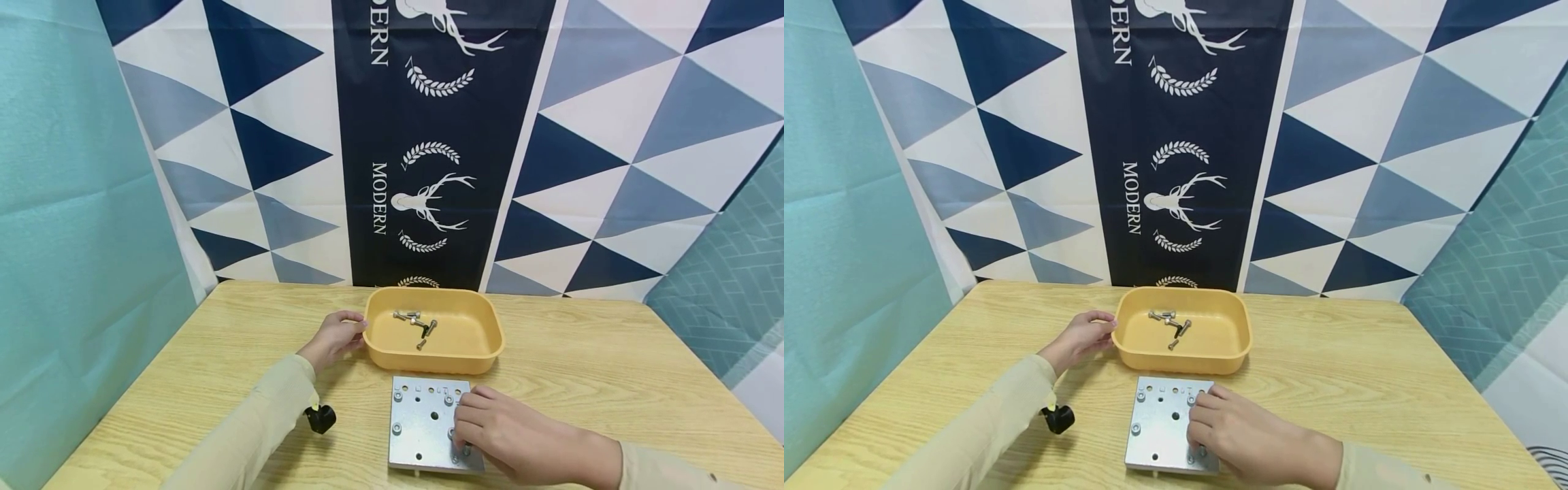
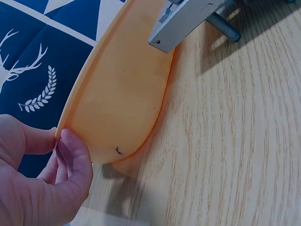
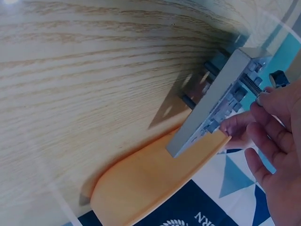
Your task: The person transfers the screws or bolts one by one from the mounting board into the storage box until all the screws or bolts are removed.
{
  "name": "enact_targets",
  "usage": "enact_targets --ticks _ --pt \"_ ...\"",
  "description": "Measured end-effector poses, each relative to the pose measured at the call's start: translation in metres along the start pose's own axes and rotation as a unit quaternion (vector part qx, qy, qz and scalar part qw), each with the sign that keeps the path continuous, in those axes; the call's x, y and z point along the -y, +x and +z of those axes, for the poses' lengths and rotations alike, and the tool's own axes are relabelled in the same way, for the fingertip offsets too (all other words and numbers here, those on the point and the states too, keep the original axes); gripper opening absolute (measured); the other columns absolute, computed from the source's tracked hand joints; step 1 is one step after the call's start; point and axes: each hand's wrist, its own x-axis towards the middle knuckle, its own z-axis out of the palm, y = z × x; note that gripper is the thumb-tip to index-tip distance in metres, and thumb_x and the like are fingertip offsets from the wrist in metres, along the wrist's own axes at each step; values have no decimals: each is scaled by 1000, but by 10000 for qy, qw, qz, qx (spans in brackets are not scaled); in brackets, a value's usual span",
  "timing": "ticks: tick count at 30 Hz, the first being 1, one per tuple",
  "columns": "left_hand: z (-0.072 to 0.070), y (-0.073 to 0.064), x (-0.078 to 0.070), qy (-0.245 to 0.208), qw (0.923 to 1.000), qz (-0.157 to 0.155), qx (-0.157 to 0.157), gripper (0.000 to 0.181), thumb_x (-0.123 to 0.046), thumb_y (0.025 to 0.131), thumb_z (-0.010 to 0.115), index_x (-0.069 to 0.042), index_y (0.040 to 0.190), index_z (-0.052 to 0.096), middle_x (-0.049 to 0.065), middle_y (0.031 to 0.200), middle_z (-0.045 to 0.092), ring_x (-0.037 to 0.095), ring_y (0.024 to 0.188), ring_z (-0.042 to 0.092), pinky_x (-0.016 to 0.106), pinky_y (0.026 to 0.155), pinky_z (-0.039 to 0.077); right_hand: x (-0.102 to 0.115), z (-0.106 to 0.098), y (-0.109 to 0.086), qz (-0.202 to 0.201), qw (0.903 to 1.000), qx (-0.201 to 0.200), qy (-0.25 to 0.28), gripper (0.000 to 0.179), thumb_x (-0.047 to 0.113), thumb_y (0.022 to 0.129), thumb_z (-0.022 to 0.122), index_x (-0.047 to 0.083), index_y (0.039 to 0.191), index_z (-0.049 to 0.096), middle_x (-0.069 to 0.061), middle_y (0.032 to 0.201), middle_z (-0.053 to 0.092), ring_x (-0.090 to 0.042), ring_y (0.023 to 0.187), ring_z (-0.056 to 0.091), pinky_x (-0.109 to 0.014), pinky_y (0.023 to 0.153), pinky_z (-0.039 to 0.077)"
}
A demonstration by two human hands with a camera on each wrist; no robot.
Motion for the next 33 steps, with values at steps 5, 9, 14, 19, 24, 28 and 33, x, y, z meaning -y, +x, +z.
enact_targets --ticks 5,9,14,19,24,28,33 --pt "0 -1 -1 -24 10000 6 -10 23 -8 95 58 0 116 55 11 97 56 11 70 54 17 62 49 -1 -3 1 32 9999 138 -71 31 6 74 74 25 95 60 17 88 54 -2 89 46 -24 84 42" --pt "0 -2 -1 -53 10000 9 8 23 -8 95 58 0 116 55 11 98 56 11 70 54 17 61 50 -4 -5 3 -32 9998 91 -169 32 5 73 73 24 95 60 16 88 54 -4 89 46 -25 85 43" --pt "0 -1 -1 -25 9999 98 30 22 -7 95 58 0 116 56 12 98 57 11 70 55 17 60 49 -9 -9 6 -170 9990 -185 -371 33 2 71 69 23 93 59 15 88 54 -5 88 47 -25 85 41" --pt "0 0 -1 -25 9999 108 27 22 -7 95 58 0 116 56 12 97 57 11 71 55 17 61 50 -15 -14 11 -157 9984 -263 -484 31 2 71 68 23 93 59 14 87 55 -6 87 48 -26 83 42" --pt "0 0 -1 24 9999 116 10 22 -8 95 59 -1 115 56 13 100 59 12 72 55 17 62 50 -22 -17 14 -99 9984 -253 -502 30 2 72 69 23 92 59 14 87 55 -7 87 47 -26 82 41" --pt "0 1 0 0 9999 116 23 22 -8 95 58 -1 115 56 15 103 58 12 72 55 17 62 50 -29 -19 17 2 9985 -159 -528 29 2 74 70 22 93 61 14 88 56 -7 88 48 -26 82 42" --pt "0 1 1 -31 9999 114 36 21 -8 95 58 0 115 55 14 103 57 12 72 55 17 61 50 -38 -20 19 33 9982 -197 -561 27 2 75 70 21 92 60 14 86 55 -6 86 46 -25 80 41"
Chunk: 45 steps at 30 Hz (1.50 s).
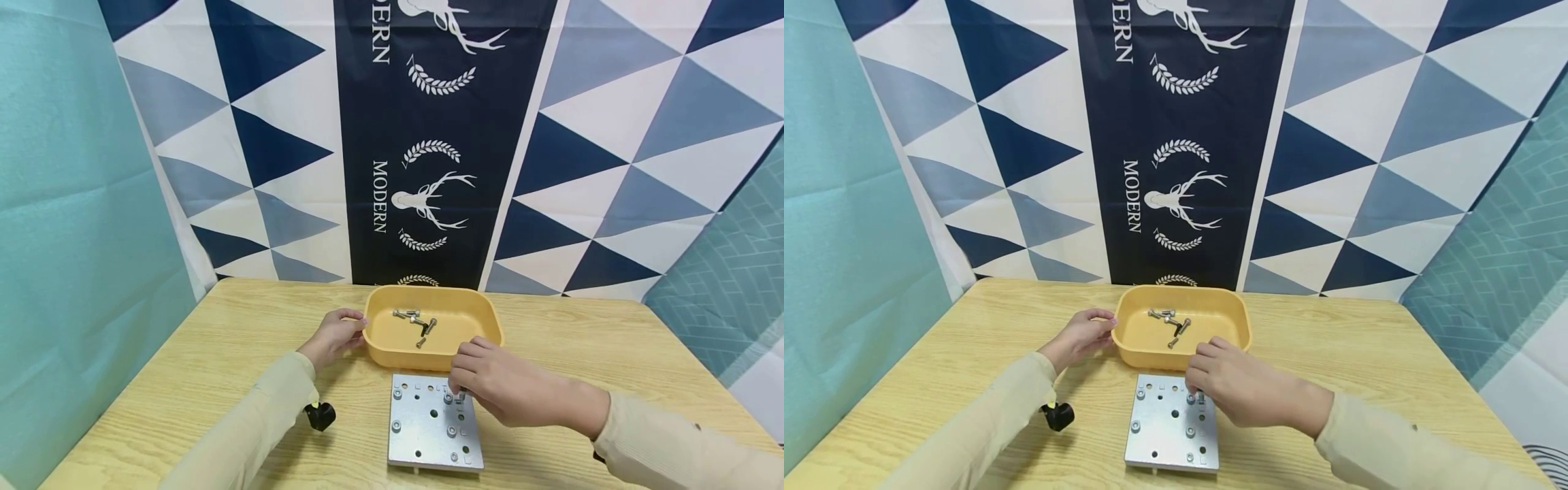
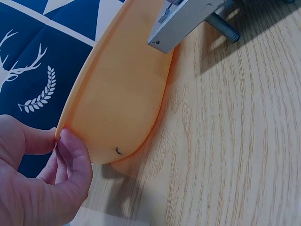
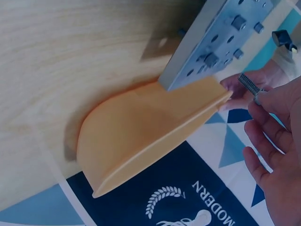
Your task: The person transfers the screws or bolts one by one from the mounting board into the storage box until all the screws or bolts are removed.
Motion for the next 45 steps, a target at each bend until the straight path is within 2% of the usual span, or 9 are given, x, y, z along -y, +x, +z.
enact_targets --ticks 5,16,24,30,45 --pt "0 0 -1 32 10000 6 -27 21 -8 95 59 -1 114 56 12 100 57 11 72 55 17 61 50 -10 -1 2 4 10000 -58 -54 28 1 74 71 20 92 60 13 85 56 -6 85 47 -25 80 41" --pt "0 0 0 -16 10000 38 -32 21 -7 95 58 0 115 56 13 98 58 11 71 54 16 59 49 -28 -2 8 171 9997 152 -93 30 0 72 71 20 91 60 11 84 57 -8 85 48 -28 80 41" --pt "0 1 1 4 10000 43 -54 20 -7 95 58 0 114 56 15 101 58 11 70 54 16 59 49 -39 -5 12 321 9989 344 -75 29 -2 74 70 20 92 62 11 84 59 -8 84 49 -28 80 41" --pt "1 0 2 39 10000 32 -42 21 -7 95 58 0 114 56 12 96 58 11 69 55 16 59 49 -47 -3 13 487 9976 485 1 28 -3 75 69 19 91 62 11 84 59 -9 84 50 -29 83 43" --pt "0 -2 2 39 10000 18 -53 22 -8 95 58 -1 116 55 10 96 57 11 71 55 17 61 50 -63 3 20 372 9980 513 12 28 -1 75 72 20 89 60 9 83 58 -10 84 52 -31 80 45"
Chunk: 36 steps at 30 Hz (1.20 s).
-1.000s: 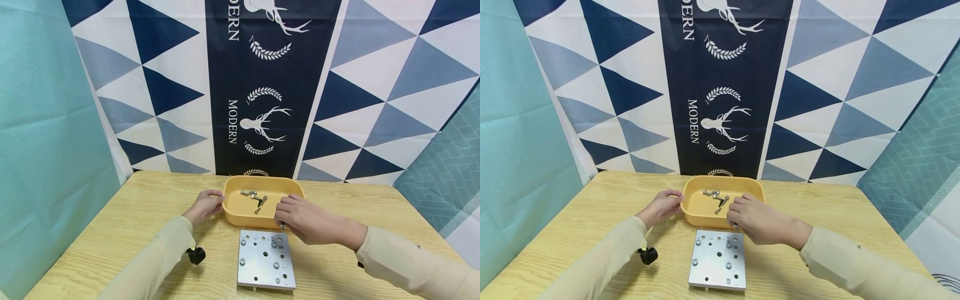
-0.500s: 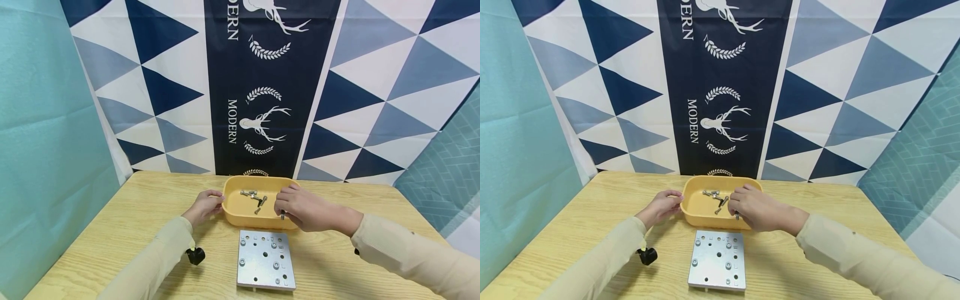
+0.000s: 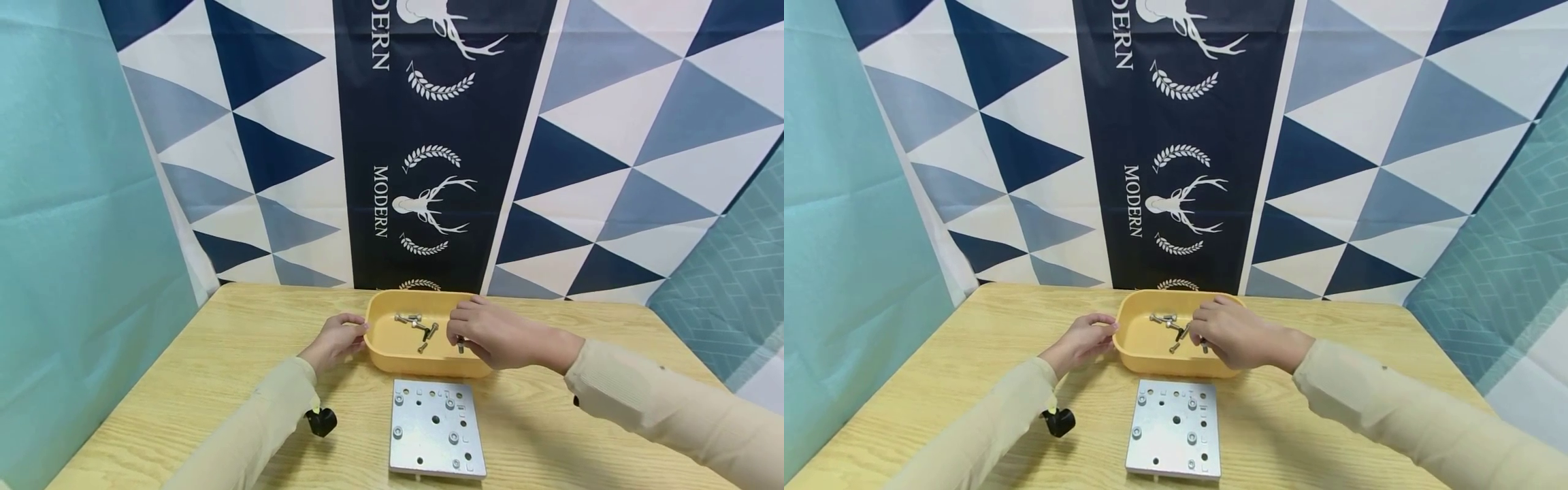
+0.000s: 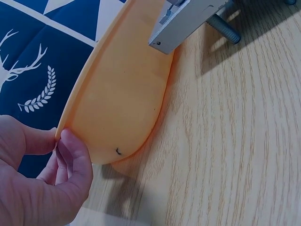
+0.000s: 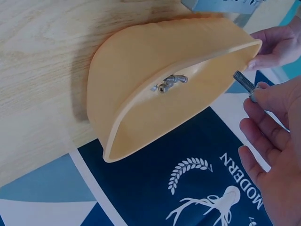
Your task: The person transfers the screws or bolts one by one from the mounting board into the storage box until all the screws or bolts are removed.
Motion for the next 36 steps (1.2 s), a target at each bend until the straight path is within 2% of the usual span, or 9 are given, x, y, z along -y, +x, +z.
enact_targets --ticks 8,17,26,36 --pt "0 -2 2 -49 10000 59 11 25 -7 94 59 1 117 56 10 95 58 11 73 56 21 69 54 -5 2 4 71 9999 84 34 26 0 76 72 20 87 60 8 83 58 -10 82 51 -27 73 39" --pt "1 0 2 -41 10000 -15 -88 23 -8 94 59 0 116 57 6 87 57 11 71 55 18 62 51 -13 11 10 14 10000 50 14 27 -1 73 73 19 85 59 7 82 59 -10 82 52 -26 70 35" --pt "1 2 1 -19 10000 0 -84 22 -8 94 60 0 115 57 7 88 58 10 70 55 17 60 50 -22 15 19 -6 9999 158 51 24 -2 73 73 16 83 61 5 82 61 -12 84 54 -29 72 39" --pt "0 -1 1 -57 10000 65 20 22 -7 94 59 1 115 57 12 96 59 10 70 55 19 64 52 -34 24 30 69 9992 399 17 20 -2 76 69 15 84 63 5 82 62 -13 82 54 -28 69 38"
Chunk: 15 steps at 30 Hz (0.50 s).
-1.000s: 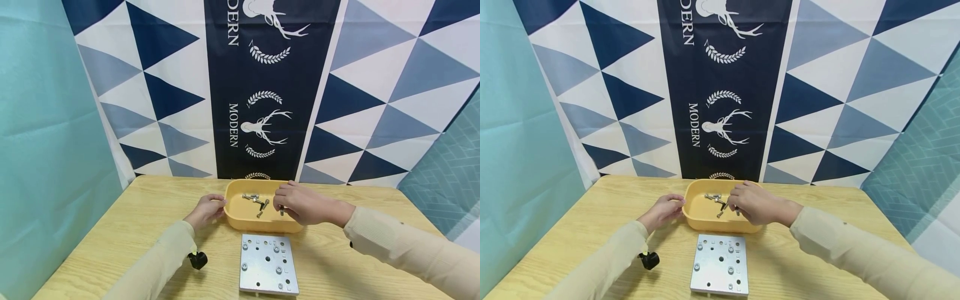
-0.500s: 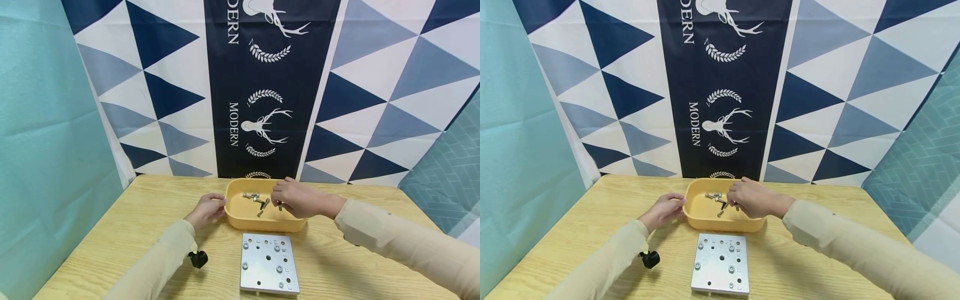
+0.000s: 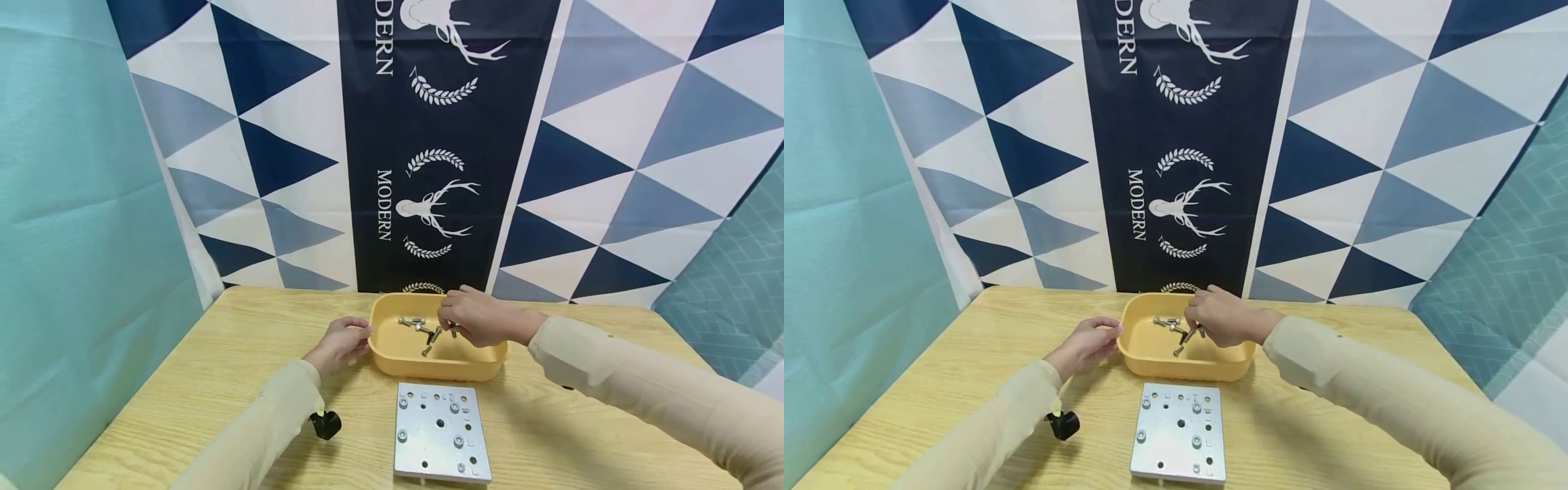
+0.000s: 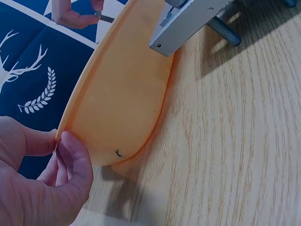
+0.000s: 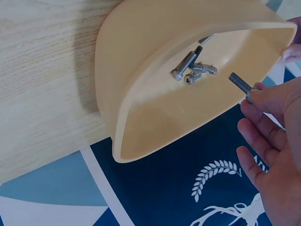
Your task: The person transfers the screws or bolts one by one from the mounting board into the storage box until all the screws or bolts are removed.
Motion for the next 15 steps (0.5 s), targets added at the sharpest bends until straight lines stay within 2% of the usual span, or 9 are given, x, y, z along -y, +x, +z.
enact_targets --ticks 8,15 --pt "-1 -1 1 17 10000 18 7 23 -6 94 59 1 115 56 7 89 59 10 71 56 17 63 52 -7 7 11 164 9998 121 -85 18 0 76 69 17 82 63 5 82 63 -13 83 56 -27 67 37" --pt "-1 0 3 15 10000 74 -23 22 -6 93 59 2 114 57 9 90 60 10 72 57 16 60 51 -13 13 20 198 9995 94 -205 17 0 76 68 15 82 63 5 80 63 -16 82 57 -28 65 37"
